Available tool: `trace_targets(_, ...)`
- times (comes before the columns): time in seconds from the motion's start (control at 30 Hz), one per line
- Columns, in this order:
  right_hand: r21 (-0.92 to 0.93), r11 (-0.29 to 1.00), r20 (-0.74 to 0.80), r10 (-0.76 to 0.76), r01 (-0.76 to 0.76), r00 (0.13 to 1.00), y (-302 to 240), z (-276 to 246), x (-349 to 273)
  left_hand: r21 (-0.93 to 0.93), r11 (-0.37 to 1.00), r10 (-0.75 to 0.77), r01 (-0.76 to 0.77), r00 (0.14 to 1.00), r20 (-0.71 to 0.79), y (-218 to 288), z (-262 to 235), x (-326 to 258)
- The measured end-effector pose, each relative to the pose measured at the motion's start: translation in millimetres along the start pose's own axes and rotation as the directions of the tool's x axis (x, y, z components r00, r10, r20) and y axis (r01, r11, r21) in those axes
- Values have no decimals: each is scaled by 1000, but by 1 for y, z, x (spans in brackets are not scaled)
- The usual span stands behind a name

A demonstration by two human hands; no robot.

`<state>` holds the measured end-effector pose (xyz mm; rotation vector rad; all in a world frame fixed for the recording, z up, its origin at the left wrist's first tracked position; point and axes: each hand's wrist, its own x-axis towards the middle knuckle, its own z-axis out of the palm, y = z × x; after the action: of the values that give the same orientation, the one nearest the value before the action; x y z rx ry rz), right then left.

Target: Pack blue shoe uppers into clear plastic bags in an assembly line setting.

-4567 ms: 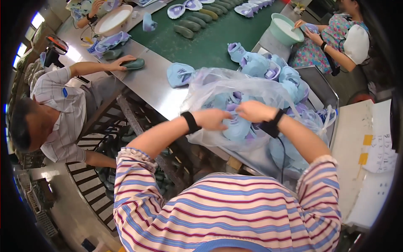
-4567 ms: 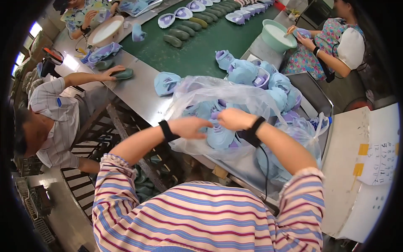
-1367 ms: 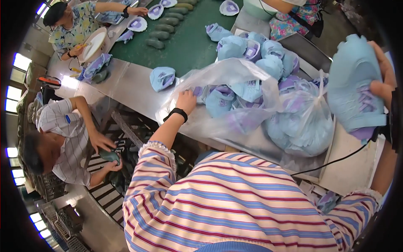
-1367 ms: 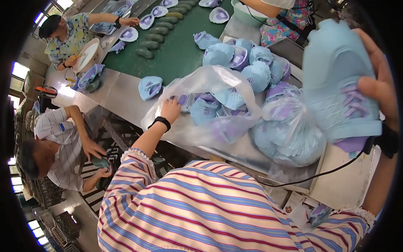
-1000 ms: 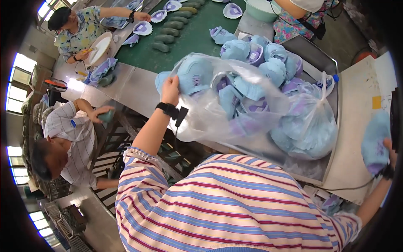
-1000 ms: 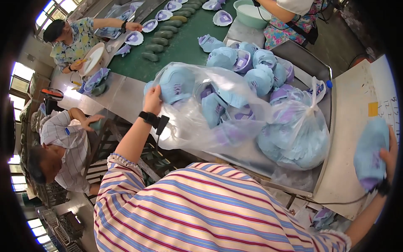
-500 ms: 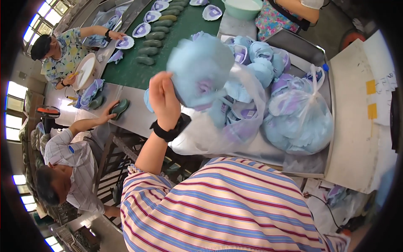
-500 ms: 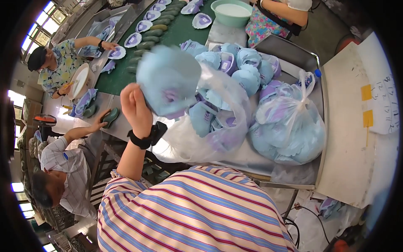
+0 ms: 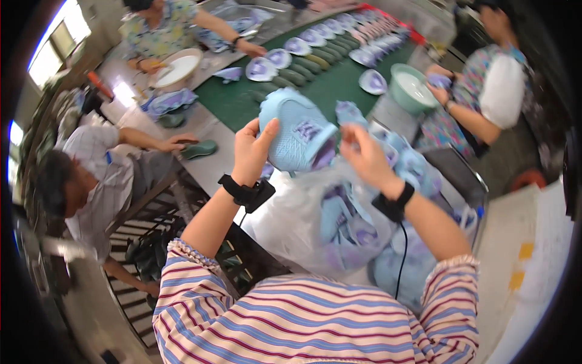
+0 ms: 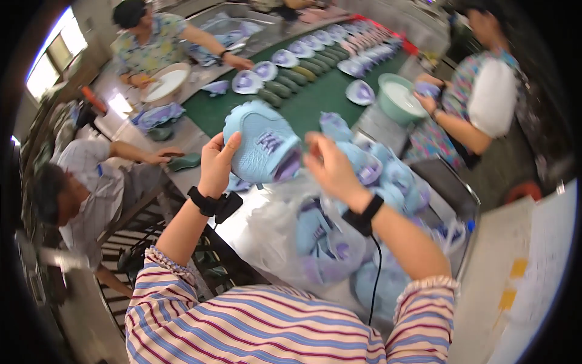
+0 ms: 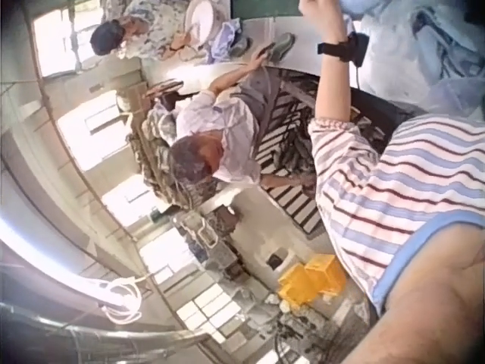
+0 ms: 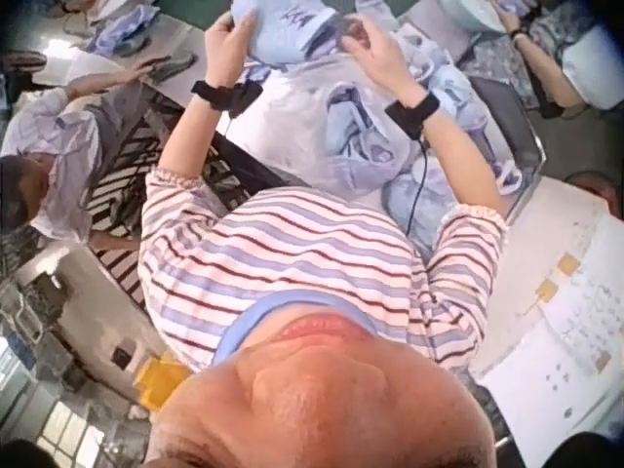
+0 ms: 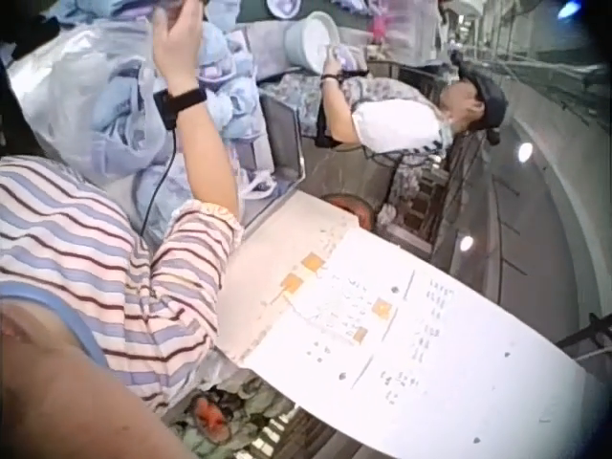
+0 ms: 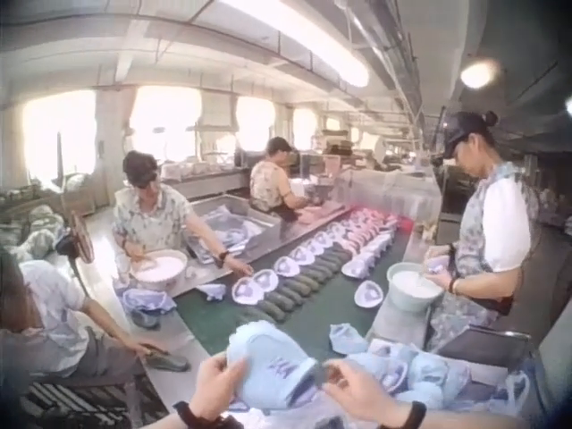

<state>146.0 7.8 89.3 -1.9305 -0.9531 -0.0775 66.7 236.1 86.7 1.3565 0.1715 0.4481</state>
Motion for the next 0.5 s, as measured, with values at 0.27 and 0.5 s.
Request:
trace_targets(0.27, -516, 806, 800, 332, 291, 500, 50, 31, -92, -322, 917, -332, 235, 897, -291, -124, -144, 88)
trace_targets(0.5, -598, 801, 614, 469, -13, 635, 98, -48, -127, 122, 984, 174, -130, 852, -494, -101, -192, 216)
